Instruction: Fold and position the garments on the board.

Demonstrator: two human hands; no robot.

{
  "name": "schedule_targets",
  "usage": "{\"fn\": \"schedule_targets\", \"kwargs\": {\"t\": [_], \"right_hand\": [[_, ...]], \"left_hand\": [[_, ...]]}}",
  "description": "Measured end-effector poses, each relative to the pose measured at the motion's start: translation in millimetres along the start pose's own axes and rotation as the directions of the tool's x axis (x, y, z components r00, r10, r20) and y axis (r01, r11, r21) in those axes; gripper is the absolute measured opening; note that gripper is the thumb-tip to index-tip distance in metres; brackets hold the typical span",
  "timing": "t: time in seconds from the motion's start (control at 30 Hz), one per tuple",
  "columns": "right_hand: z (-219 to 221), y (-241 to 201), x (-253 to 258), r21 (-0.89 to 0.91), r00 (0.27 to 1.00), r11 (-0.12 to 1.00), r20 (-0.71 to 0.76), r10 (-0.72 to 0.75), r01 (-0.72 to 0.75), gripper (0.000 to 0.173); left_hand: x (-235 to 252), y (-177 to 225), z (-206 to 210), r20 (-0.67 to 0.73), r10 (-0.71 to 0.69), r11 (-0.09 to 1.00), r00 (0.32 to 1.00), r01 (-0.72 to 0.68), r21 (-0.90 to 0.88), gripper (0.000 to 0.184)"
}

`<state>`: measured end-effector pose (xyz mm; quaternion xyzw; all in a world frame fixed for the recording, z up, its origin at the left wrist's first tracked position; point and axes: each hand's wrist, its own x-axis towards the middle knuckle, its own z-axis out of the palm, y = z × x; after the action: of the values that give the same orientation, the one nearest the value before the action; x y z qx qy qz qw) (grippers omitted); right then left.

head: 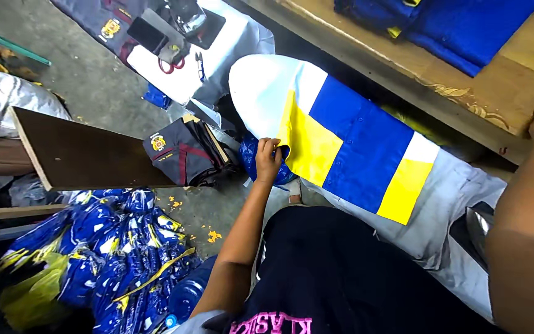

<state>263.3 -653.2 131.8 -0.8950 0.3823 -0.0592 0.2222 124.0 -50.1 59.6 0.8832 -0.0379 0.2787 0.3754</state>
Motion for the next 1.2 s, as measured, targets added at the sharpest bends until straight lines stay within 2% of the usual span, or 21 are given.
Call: {"fn": "schedule_targets", "kwargs": {"t": [0.1, 0.17, 0.23, 0.4, 0.53, 0.6, 0.7, 0.87, 1.2], "right_hand": [[-12, -13, -35, 0.307, 1.000, 0.952, -0.020, 0.006, 0.000, 0.053], [-16, -36, -82, 0.564, 0.994, 0.823, 0.038, -0.107, 0.067, 0.040], [-3, -58, -136, 0.702, 0.960, 0.704, 0.108, -0.259, 0.111, 0.036], [69, -96, -273, 0.626, 0.775, 0.705, 0.244, -0.583, 0.333, 0.041], [111, -116, -338, 0.630, 0.653, 0.579, 0.146, -0.743, 0.518, 0.037], [125, -121, -349, 0.632, 0.599, 0.504, 0.077, -0.797, 0.589, 0.035], [136, -127, -349, 0.612, 0.577, 0.483, 0.053, -0.815, 0.626, 0.034], [145, -132, -345, 0.559, 0.578, 0.496, 0.035, -0.815, 0.665, 0.034], [151, -137, -342, 0.519, 0.630, 0.577, 0.092, -0.771, 0.631, 0.032]], "left_hand": [[3, 5, 2, 0.030, -0.006, 1.000, 1.000, 0.007, -0.020, 0.016], [6, 11, 4, 0.050, 0.003, 0.999, 0.999, -0.001, -0.036, 0.016], [9, 16, 7, 0.079, 0.043, 0.998, 0.996, -0.039, -0.044, 0.016], [20, 30, 22, 0.174, 0.111, 0.993, 0.979, -0.100, -0.068, 0.017], [32, 44, 34, 0.212, 0.107, 0.994, 0.971, -0.102, -0.034, 0.016], [37, 49, 40, 0.214, 0.107, 0.994, 0.971, -0.107, -0.015, 0.015], [44, 60, 46, 0.278, 0.056, 0.998, 0.959, -0.063, 0.016, 0.016], [54, 74, 51, 0.418, -0.053, 0.997, 0.907, 0.023, 0.077, 0.019], [63, 85, 58, 0.502, -0.171, 0.982, 0.848, 0.105, 0.156, 0.020]]}}
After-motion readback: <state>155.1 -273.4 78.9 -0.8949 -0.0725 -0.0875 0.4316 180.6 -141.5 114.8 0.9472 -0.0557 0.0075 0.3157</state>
